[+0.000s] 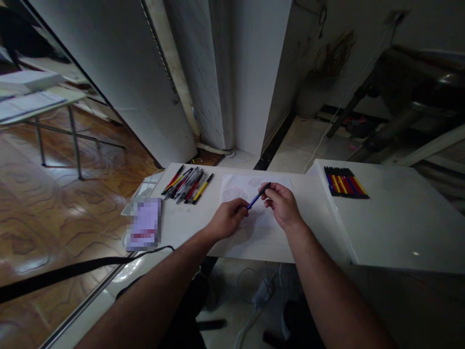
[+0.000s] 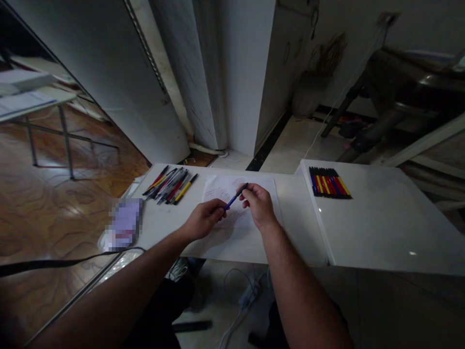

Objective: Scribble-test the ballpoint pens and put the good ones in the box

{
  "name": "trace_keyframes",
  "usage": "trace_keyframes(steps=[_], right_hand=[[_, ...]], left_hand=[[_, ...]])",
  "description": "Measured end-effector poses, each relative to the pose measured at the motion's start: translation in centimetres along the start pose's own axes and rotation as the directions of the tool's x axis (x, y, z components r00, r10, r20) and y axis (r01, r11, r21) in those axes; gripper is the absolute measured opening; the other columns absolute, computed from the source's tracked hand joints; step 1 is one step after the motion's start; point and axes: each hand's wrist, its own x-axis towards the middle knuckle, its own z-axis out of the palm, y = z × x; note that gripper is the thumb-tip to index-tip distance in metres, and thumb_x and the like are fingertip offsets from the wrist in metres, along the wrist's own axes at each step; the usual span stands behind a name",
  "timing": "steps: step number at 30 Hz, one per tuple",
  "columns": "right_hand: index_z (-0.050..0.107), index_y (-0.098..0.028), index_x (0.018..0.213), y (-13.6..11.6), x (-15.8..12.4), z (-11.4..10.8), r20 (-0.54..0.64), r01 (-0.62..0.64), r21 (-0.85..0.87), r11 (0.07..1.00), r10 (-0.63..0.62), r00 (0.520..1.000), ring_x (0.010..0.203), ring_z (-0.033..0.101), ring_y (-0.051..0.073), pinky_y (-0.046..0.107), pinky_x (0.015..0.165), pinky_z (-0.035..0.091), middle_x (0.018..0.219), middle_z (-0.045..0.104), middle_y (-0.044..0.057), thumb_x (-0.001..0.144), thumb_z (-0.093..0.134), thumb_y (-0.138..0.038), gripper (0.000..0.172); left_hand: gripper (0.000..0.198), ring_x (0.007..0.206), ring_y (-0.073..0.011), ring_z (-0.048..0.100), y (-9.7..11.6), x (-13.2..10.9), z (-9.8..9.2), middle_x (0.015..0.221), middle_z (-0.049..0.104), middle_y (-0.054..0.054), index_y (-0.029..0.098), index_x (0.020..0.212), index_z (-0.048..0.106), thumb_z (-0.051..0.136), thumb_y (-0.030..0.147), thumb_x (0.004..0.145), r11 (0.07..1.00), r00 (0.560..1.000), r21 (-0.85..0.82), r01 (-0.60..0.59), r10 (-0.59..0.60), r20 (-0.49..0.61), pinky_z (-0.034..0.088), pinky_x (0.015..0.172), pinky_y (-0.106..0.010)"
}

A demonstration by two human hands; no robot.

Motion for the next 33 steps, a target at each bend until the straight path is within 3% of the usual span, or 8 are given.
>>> trace_keyframes(steps=[3,7,15,21,25,33], right_hand=[[0.069,-0.019,0.087,-0.1,-0.1,0.0,0.014,-0.013,0.037,0.999,0.012,1.0,0.065,0.055,0.01,0.02,0.045,0.037,0.089,0.067,0.002,0.068,0.071,-0.029,0.021],[0.063,-0.02,0.084,0.2,0.1,0.0,-0.04,-0.047,0.036,0.998,0.049,0.998,0.062,0.056,0.011,0.02,0.043,0.038,0.075,0.064,-0.002,0.063,0.079,-0.037,0.031],[0.059,-0.018,0.072,0.9,0.3,-0.2,-0.061,-0.027,-0.041,0.999,0.024,0.998,0.053,0.052,0.01,0.021,0.044,0.038,0.059,0.061,-0.003,0.063,0.081,-0.037,0.031],[0.067,-0.017,0.083,0.6,0.2,-0.2,-0.01,-0.002,-0.013,1.0,0.002,1.0,0.061,0.056,0.01,0.02,0.046,0.039,0.073,0.065,0.0,0.065,0.077,-0.028,0.024],[0.068,-0.019,0.096,0.2,0.0,-0.1,0.02,-0.017,0.016,1.0,0.017,1.0,0.066,0.057,0.01,0.019,0.046,0.039,0.091,0.07,0.003,0.065,0.075,-0.025,0.032],[0.067,-0.016,0.08,0.6,0.2,0.0,0.006,-0.058,-0.07,0.996,0.059,0.998,0.061,0.054,0.01,0.018,0.042,0.037,0.077,0.067,0.001,0.062,0.081,-0.032,0.028]], left_hand=[[0.017,0.067,-0.0132,0.057,0.0,0.1,0.0,0.077,0.066,-0.002,0.016,0.092,0.063,0.051,0.026,0.086,1.0,0.998,0.021,0.012,-0.01,-0.069,0.045,0.062,-0.024],[0.015,0.064,-0.0127,0.055,0.1,0.2,0.1,0.075,0.064,-0.001,0.017,0.09,0.063,0.056,0.028,0.084,0.997,0.989,0.072,0.018,-0.007,-0.149,0.043,0.06,-0.024],[0.012,0.065,-0.0134,0.056,-0.1,0.2,0.4,0.074,0.064,-0.001,0.017,0.089,0.063,0.061,0.024,0.079,0.989,0.986,0.148,-0.001,0.026,-0.166,0.043,0.06,-0.025],[0.014,0.068,-0.0139,0.056,-0.4,0.2,0.4,0.08,0.066,-0.002,0.016,0.092,0.063,0.056,0.022,0.082,0.991,0.994,0.135,-0.016,0.03,-0.107,0.042,0.062,-0.025],[0.015,0.069,-0.0145,0.056,-0.6,0.2,0.4,0.082,0.067,-0.003,0.017,0.093,0.063,0.054,0.022,0.082,0.988,0.992,0.153,-0.025,0.044,-0.122,0.042,0.063,-0.026],[0.015,0.068,-0.0149,0.056,-0.5,0.3,0.4,0.081,0.065,-0.003,0.017,0.092,0.063,0.055,0.022,0.081,0.98,0.99,0.197,-0.021,0.047,-0.131,0.042,0.062,-0.026]])
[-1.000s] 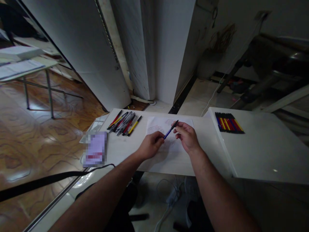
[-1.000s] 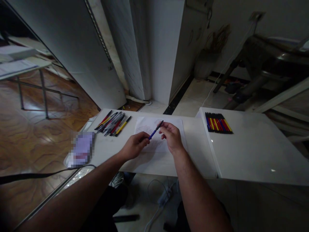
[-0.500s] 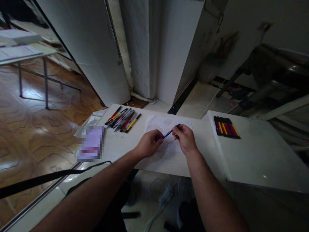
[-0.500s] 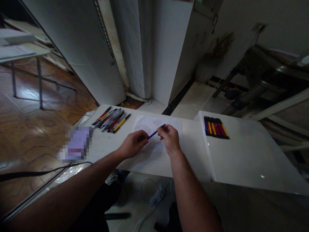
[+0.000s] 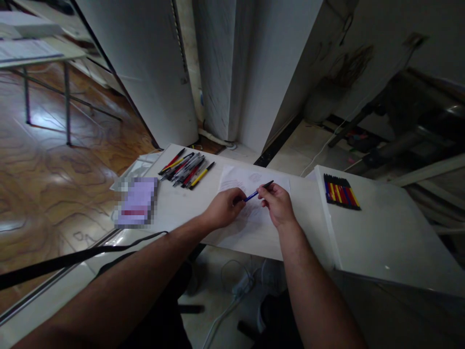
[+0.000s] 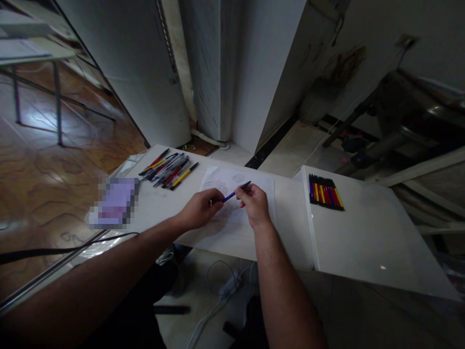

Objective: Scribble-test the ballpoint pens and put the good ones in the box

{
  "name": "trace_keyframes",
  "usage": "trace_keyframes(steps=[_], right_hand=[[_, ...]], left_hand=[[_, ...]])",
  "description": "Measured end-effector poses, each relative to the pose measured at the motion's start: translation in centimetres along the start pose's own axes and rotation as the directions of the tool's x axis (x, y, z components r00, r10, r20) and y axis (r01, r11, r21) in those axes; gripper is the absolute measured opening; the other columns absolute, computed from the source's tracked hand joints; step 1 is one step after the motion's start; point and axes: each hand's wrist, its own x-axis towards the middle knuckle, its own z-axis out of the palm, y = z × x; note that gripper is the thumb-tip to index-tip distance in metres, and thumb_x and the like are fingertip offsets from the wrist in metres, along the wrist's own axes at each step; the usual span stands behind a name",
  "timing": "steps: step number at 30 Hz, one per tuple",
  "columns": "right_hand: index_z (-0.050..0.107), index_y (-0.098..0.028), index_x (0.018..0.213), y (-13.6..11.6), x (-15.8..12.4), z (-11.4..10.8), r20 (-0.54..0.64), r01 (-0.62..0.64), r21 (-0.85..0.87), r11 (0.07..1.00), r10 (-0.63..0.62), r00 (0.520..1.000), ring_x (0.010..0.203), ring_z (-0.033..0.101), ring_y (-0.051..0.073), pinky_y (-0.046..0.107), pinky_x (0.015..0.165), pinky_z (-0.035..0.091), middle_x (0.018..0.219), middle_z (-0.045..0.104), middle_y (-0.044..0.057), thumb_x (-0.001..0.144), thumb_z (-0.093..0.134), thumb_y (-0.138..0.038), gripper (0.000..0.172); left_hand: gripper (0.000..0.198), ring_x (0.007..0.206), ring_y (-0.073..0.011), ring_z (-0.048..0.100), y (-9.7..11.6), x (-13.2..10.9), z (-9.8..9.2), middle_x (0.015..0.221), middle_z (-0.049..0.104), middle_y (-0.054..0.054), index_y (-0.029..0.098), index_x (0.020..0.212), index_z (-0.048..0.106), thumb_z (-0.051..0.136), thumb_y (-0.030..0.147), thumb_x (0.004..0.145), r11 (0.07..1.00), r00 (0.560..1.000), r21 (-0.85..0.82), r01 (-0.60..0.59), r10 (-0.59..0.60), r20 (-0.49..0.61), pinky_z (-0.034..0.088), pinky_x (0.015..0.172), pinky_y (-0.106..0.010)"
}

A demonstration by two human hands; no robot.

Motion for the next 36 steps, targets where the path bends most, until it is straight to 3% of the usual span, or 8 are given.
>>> trace_keyframes(steps=[8,17,36], right_hand=[[0.067,-0.017,0.082,-0.64,-0.14,-0.16,-0.034,0.048,0.078,0.996,-0.046,0.998,0.063,0.057,0.01,0.019,0.044,0.036,0.082,0.069,0.003,0.066,0.076,-0.03,0.022],[0.06,-0.021,0.091,-0.52,-0.12,-0.09,0.003,0.049,0.047,0.998,-0.049,0.999,0.063,0.065,0.014,0.019,0.043,0.038,0.078,0.072,0.003,0.072,0.074,-0.039,0.03],[0.058,-0.022,0.092,-0.59,-0.17,-0.07,0.02,0.125,0.061,0.99,-0.127,0.992,0.064,0.064,0.013,0.02,0.047,0.04,0.078,0.071,0.001,0.076,0.071,-0.04,0.028]], left_hand=[[0.014,0.068,-0.015,0.055,-0.19,0.02,0.08,0.079,0.064,-0.003,0.017,0.09,0.062,0.054,0.021,0.08,1.0,1.0,0.018,-0.001,0.001,-0.014,0.042,0.062,-0.027],[0.012,0.07,-0.0159,0.056,-0.17,0.01,0.02,0.081,0.065,-0.003,0.017,0.09,0.062,0.054,0.02,0.081,0.999,0.999,0.043,-0.01,0.012,-0.032,0.042,0.064,-0.028],[0.012,0.073,-0.0171,0.057,-0.13,0.03,-0.17,0.083,0.066,-0.004,0.018,0.089,0.061,0.054,0.022,0.081,0.998,1.0,0.061,0.001,0.001,-0.031,0.043,0.066,-0.029]])
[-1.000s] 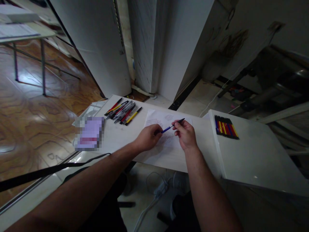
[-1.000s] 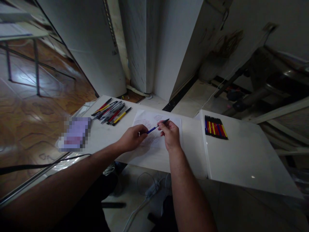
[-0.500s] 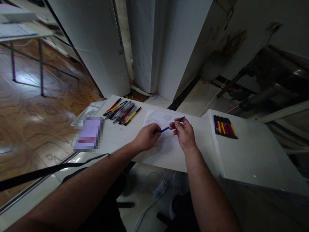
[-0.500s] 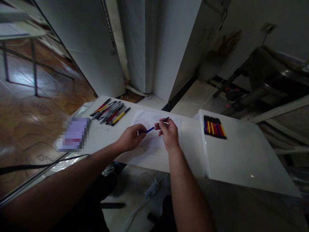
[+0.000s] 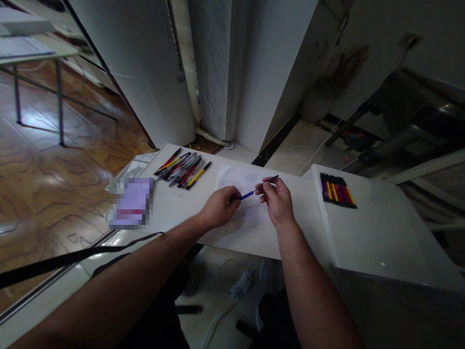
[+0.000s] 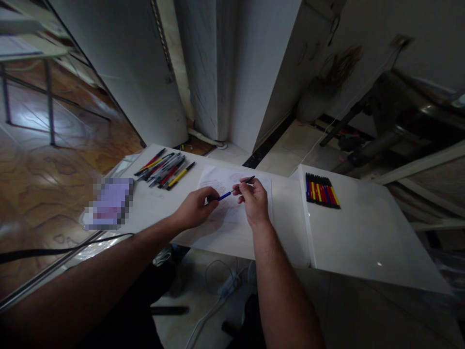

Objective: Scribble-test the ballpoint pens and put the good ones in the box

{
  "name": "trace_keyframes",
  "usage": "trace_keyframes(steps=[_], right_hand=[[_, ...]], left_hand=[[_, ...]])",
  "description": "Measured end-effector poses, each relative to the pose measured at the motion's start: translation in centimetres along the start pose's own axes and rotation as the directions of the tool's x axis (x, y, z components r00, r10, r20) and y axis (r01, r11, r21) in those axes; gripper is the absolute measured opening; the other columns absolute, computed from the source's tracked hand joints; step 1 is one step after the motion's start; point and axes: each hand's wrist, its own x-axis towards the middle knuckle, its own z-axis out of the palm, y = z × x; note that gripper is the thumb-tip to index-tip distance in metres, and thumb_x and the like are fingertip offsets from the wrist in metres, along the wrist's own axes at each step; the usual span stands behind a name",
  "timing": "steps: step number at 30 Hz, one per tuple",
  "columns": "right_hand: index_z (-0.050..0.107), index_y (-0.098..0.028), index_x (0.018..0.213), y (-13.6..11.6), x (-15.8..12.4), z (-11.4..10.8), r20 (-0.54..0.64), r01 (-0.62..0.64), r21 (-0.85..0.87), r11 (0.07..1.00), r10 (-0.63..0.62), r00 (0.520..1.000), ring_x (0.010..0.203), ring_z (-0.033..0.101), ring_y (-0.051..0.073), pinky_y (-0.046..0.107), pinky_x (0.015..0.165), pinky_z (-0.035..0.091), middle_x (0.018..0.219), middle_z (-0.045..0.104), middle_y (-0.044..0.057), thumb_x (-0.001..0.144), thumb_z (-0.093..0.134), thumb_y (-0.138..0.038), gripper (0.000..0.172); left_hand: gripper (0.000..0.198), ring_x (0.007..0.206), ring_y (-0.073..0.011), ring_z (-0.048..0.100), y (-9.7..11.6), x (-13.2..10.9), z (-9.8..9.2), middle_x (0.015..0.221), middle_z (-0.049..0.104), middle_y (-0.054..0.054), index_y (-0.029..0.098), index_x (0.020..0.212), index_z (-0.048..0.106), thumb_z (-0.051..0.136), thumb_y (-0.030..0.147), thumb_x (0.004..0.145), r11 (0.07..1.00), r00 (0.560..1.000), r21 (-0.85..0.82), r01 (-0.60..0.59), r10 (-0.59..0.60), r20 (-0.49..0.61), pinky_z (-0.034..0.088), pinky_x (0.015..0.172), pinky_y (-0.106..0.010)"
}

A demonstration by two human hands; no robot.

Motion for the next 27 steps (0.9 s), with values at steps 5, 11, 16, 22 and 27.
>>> trace_keyframes(steps=[5,11,16,22,27], right_hand=[[0.056,-0.023,0.092,-0.4,0.2,-0.2,-0.065,0.019,0.025,1.0,-0.018,0.998,0.063,0.063,0.012,0.02,0.047,0.04,0.077,0.069,0.0,0.075,0.071,-0.041,0.028],[0.057,-0.023,0.091,-1.3,0.5,-1.1,-0.136,0.053,0.12,0.991,-0.037,0.99,0.063,0.061,0.01,0.019,0.048,0.039,0.077,0.069,0.0,0.074,0.072,-0.037,0.027],[0.057,-0.023,0.09,-1.5,0.6,-1.4,-0.178,0.071,0.17,0.983,-0.04,0.983,0.062,0.06,0.01,0.019,0.049,0.04,0.076,0.068,-0.001,0.073,0.073,-0.036,0.026],[0.056,-0.024,0.09,-1.2,0.6,-1.2,-0.175,0.042,0.145,0.989,-0.016,0.984,0.063,0.06,0.011,0.02,0.048,0.039,0.077,0.067,-0.001,0.073,0.073,-0.039,0.029],[0.056,-0.024,0.091,-1.0,0.5,-1.1,-0.16,0.036,0.142,0.989,-0.013,0.987,0.062,0.06,0.011,0.02,0.048,0.039,0.077,0.067,-0.001,0.073,0.073,-0.04,0.029]], left_hand=[[0.011,0.076,-0.018,0.058,-0.1,0.1,0.0,0.085,0.067,-0.004,0.019,0.088,0.062,0.054,0.021,0.08,1.0,1.0,0.006,0.019,-0.019,-0.006,0.044,0.067,-0.029],[0.01,0.076,-0.0182,0.058,-0.3,0.1,-0.1,0.084,0.065,-0.004,0.019,0.087,0.061,0.055,0.019,0.079,1.0,0.999,0.008,0.029,-0.029,-0.027,0.044,0.069,-0.03],[0.011,0.08,-0.0176,0.057,-0.5,0.2,-0.1,0.088,0.065,-0.004,0.019,0.089,0.061,0.058,0.021,0.078,0.999,0.994,-0.031,0.042,-0.045,-0.1,0.045,0.073,-0.03],[0.01,0.075,-0.0163,0.056,-0.5,0.3,-0.5,0.082,0.065,-0.002,0.019,0.086,0.062,0.059,0.025,0.078,0.988,0.981,-0.076,0.132,-0.141,-0.136,0.045,0.071,-0.03],[0.01,0.072,-0.0152,0.056,-0.3,0.2,-0.5,0.079,0.066,-0.001,0.02,0.086,0.061,0.06,0.026,0.078,0.988,0.976,-0.076,0.135,-0.145,-0.162,0.046,0.071,-0.029]])
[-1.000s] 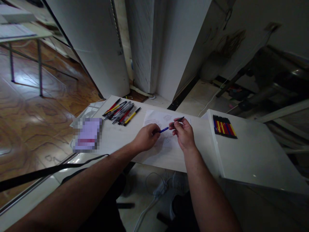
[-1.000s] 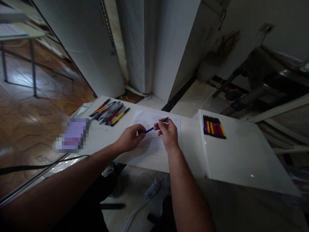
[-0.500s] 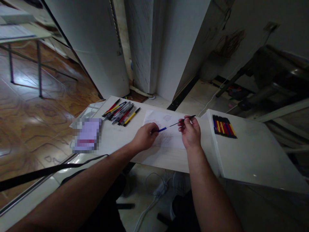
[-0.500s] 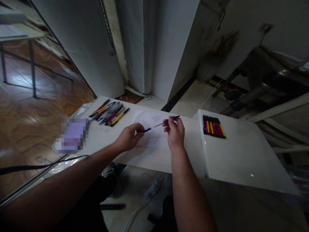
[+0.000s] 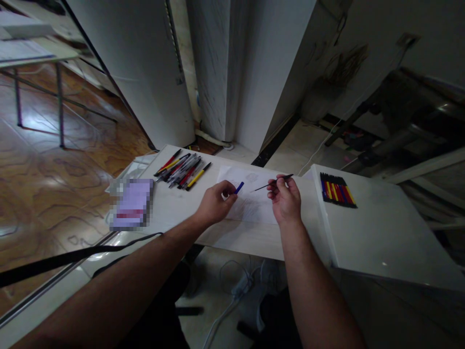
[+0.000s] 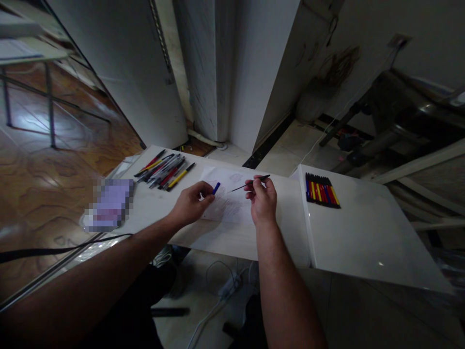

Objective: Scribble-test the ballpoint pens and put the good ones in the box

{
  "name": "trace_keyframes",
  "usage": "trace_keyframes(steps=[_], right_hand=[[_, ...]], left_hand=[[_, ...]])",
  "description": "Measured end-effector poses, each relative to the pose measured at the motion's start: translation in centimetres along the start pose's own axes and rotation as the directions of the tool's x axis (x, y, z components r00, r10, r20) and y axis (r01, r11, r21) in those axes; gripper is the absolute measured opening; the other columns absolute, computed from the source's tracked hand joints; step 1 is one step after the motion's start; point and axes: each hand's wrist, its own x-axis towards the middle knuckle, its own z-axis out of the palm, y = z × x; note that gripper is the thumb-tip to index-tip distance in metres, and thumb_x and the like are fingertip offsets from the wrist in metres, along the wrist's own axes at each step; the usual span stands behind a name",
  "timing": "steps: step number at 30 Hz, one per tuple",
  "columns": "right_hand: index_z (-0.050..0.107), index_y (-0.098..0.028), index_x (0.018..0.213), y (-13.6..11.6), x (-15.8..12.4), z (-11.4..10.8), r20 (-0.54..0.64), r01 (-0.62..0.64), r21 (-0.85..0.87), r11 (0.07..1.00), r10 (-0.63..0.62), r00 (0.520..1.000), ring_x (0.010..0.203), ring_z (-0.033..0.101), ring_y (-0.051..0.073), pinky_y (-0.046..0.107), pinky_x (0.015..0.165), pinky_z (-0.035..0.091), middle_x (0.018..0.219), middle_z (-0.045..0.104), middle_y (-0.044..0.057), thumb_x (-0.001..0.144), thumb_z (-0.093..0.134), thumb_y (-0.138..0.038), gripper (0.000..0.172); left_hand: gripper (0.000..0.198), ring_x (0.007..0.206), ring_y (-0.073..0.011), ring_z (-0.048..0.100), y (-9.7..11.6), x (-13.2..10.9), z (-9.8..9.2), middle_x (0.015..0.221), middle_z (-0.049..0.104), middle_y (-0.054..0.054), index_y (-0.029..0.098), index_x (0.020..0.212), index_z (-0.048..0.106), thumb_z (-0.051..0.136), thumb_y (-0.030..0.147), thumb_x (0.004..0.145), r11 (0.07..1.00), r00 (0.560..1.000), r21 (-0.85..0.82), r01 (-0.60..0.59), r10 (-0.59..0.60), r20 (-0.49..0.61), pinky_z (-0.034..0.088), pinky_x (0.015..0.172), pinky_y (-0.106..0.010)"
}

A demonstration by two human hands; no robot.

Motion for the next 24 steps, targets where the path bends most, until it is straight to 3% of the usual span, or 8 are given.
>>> trace_keyframes(steps=[6,10,13,20,24], right_hand=[[0.056,-0.024,0.09,0.0,-0.2,0.2,-0.012,-0.017,-0.014,1.0,0.017,1.0,0.062,0.06,0.011,0.021,0.048,0.039,0.076,0.067,-0.001,0.073,0.072,-0.039,0.028],[0.057,-0.023,0.09,0.1,-0.2,0.2,-0.009,-0.017,0.004,1.0,0.017,1.0,0.062,0.06,0.011,0.02,0.048,0.039,0.076,0.068,-0.001,0.072,0.073,-0.037,0.028],[0.057,-0.024,0.09,0.2,-0.2,0.1,-0.011,-0.026,0.0,1.0,0.026,1.0,0.062,0.06,0.011,0.02,0.048,0.039,0.076,0.068,-0.001,0.072,0.073,-0.038,0.028],[0.056,-0.024,0.09,0.3,-0.2,0.2,-0.009,-0.029,-0.014,0.999,0.029,1.0,0.062,0.06,0.011,0.021,0.048,0.039,0.076,0.067,-0.001,0.072,0.073,-0.038,0.028],[0.057,-0.024,0.09,0.4,-0.2,0.1,-0.006,-0.03,-0.022,0.999,0.03,1.0,0.062,0.06,0.011,0.021,0.048,0.039,0.076,0.067,-0.001,0.072,0.072,-0.038,0.027]], left_hand=[[0.01,0.072,-0.0152,0.058,0.3,-0.1,0.1,0.078,0.066,-0.001,0.02,0.082,0.061,0.06,0.027,0.075,1.0,0.999,-0.017,0.02,-0.02,-0.039,0.046,0.071,-0.028],[0.011,0.063,-0.0128,0.055,0.2,0.4,0.4,0.069,0.062,0.0,0.018,0.077,0.057,0.06,0.027,0.073,0.919,0.97,-0.321,0.23,-0.245,-0.006,0.043,0.06,-0.025],[0.013,0.06,-0.0113,0.054,0.3,0.5,0.5,0.067,0.06,0.001,0.017,0.076,0.055,0.062,0.026,0.07,0.839,0.956,-0.467,0.278,-0.287,0.055,0.042,0.058,-0.024],[0.015,0.059,-0.0115,0.054,-0.1,0.4,0.9,0.067,0.061,0.001,0.017,0.076,0.056,0.062,0.029,0.067,0.832,0.945,-0.453,0.321,-0.316,0.09,0.042,0.055,-0.024],[0.014,0.059,-0.013,0.055,-1.1,0.7,0.6,0.065,0.062,0.0,0.018,0.076,0.06,0.062,0.029,0.068,0.913,0.951,-0.275,0.301,-0.31,0.011,0.041,0.055,-0.025]])
